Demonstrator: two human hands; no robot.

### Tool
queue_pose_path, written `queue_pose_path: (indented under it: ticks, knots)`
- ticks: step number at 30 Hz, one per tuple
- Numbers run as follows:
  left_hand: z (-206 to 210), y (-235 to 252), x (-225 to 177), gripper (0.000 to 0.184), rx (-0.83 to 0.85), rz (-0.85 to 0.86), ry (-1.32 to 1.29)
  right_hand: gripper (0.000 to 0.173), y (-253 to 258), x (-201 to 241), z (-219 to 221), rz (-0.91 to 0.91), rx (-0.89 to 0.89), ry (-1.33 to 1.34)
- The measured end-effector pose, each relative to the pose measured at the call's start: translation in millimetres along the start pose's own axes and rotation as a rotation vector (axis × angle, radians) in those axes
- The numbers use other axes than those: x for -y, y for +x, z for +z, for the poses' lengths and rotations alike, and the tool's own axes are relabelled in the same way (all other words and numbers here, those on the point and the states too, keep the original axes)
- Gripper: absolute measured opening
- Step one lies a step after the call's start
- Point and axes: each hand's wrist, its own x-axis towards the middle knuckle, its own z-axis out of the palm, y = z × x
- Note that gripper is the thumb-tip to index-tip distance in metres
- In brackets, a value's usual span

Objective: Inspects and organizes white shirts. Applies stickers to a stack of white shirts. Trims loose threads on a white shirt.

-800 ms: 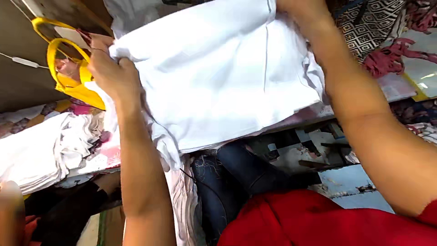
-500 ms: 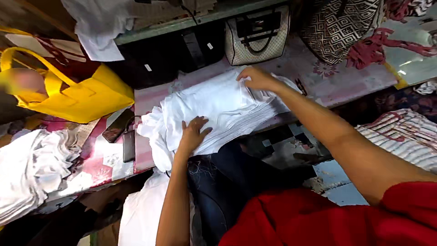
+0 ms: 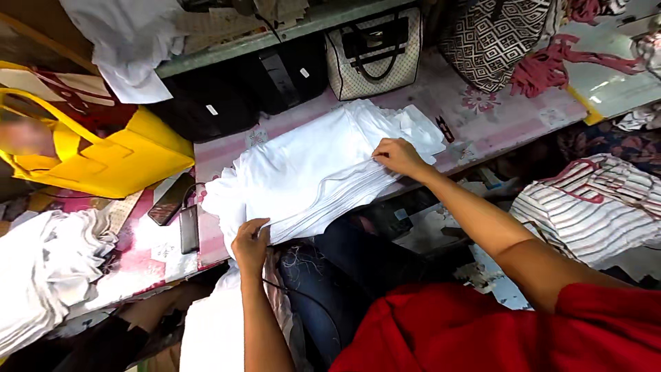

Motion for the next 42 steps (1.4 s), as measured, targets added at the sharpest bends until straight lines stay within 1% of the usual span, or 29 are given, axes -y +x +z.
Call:
queue_pose_path:
  ticks: [2, 4, 6, 8, 9, 10, 12, 14, 17, 18, 20, 22, 23, 24, 26, 28, 29, 31, 32, 33, 35, 36, 37, 39, 40, 42]
  knots:
    - [0, -8, -2, 0.018, -0.106, -0.057, -0.018, 0.017, 1, 3, -19, 0.035, -0.141, -0.033]
    - [1, -12, -9, 0.017, -0.197, -0.068, -0.036, 0.015, -2, 3, -37, -0.011, -0.324, -0.054]
    - [6, -11, -17, 0.017, -0.256, -0.065, -0.032, 0.014, -9, 2, -41, -0.085, -0.429, -0.048]
    - [12, -5, -19, 0.018, -0.264, -0.089, 0.008, 0.012, -14, -4, -33, -0.114, -0.469, -0.034]
    - [13, -4, -18, 0.016, -0.267, -0.122, 0.04, 0.012, -16, -9, -31, -0.106, -0.481, -0.033]
    - [12, -3, -18, 0.015, -0.284, -0.147, 0.063, 0.012, -19, -12, -30, -0.094, -0.503, -0.04]
    - [3, -6, -22, 0.013, -0.332, -0.143, 0.061, 0.012, -24, -15, -37, -0.084, -0.543, -0.062]
    - [-3, -11, -25, 0.011, -0.359, -0.146, 0.054, 0.012, -29, -21, -35, -0.06, -0.492, -0.058]
    - [1, -18, -27, 0.016, -0.232, -0.266, 0.079, 0.015, -34, -39, -16, 0.028, -0.254, -0.027]
    - [4, -18, -29, 0.02, -0.213, -0.261, 0.073, 0.017, -35, -42, -13, 0.041, -0.2, -0.011]
    - [7, -20, -38, 0.033, -0.188, -0.194, 0.03, 0.026, -37, -39, -16, 0.049, -0.124, 0.011]
    - [9, -21, -47, 0.049, -0.119, -0.166, 0.031, 0.038, -41, -32, -18, 0.063, -0.061, -0.024]
    - [11, -19, -52, 0.052, -0.1, -0.161, 0.064, 0.039, -41, -30, -16, 0.058, -0.058, -0.049]
    - [14, -14, -62, 0.051, -0.1, -0.148, 0.103, 0.034, -41, -28, -12, 0.042, -0.085, -0.05]
    - [25, 1, -93, 0.046, -0.094, -0.058, 0.117, 0.021, -37, -25, -8, 0.01, -0.191, -0.024]
    - [45, 22, -141, 0.043, 0.029, 0.071, 0.045, 0.018, -31, -20, -14, 0.02, -0.239, 0.011]
    - [60, 34, -164, 0.041, 0.114, 0.153, -0.003, 0.019, -30, -19, -18, 0.051, -0.202, 0.021]
    - [95, 60, -199, 0.04, 0.294, 0.289, -0.082, 0.037, -28, -24, -21, 0.133, -0.012, 0.033]
    - [114, 73, -209, 0.04, 0.376, 0.34, -0.091, 0.043, -28, -30, -17, 0.136, 0.032, 0.022]
    - [136, 86, -214, 0.042, 0.451, 0.373, -0.077, 0.041, -30, -35, -12, 0.124, 0.031, 0.012]
    - [169, 106, -222, 0.047, 0.581, 0.379, 0.02, 0.027, -31, -37, -12, 0.096, -0.034, -0.006]
    - [180, 114, -227, 0.049, 0.625, 0.364, 0.085, 0.022, -30, -36, -16, 0.076, -0.08, -0.008]
    - [187, 119, -233, 0.052, 0.645, 0.348, 0.136, 0.021, -28, -33, -20, 0.038, -0.136, -0.01]
    - [193, 124, -244, 0.054, 0.633, 0.329, 0.188, 0.02, -23, -26, -27, -0.071, -0.228, -0.001]
    - [193, 127, -251, 0.051, 0.62, 0.319, 0.207, 0.02, -19, -21, -30, -0.126, -0.265, 0.015]
    - [190, 133, -258, 0.039, 0.576, 0.284, 0.209, 0.02, -14, -10, -34, -0.19, -0.335, 0.089]
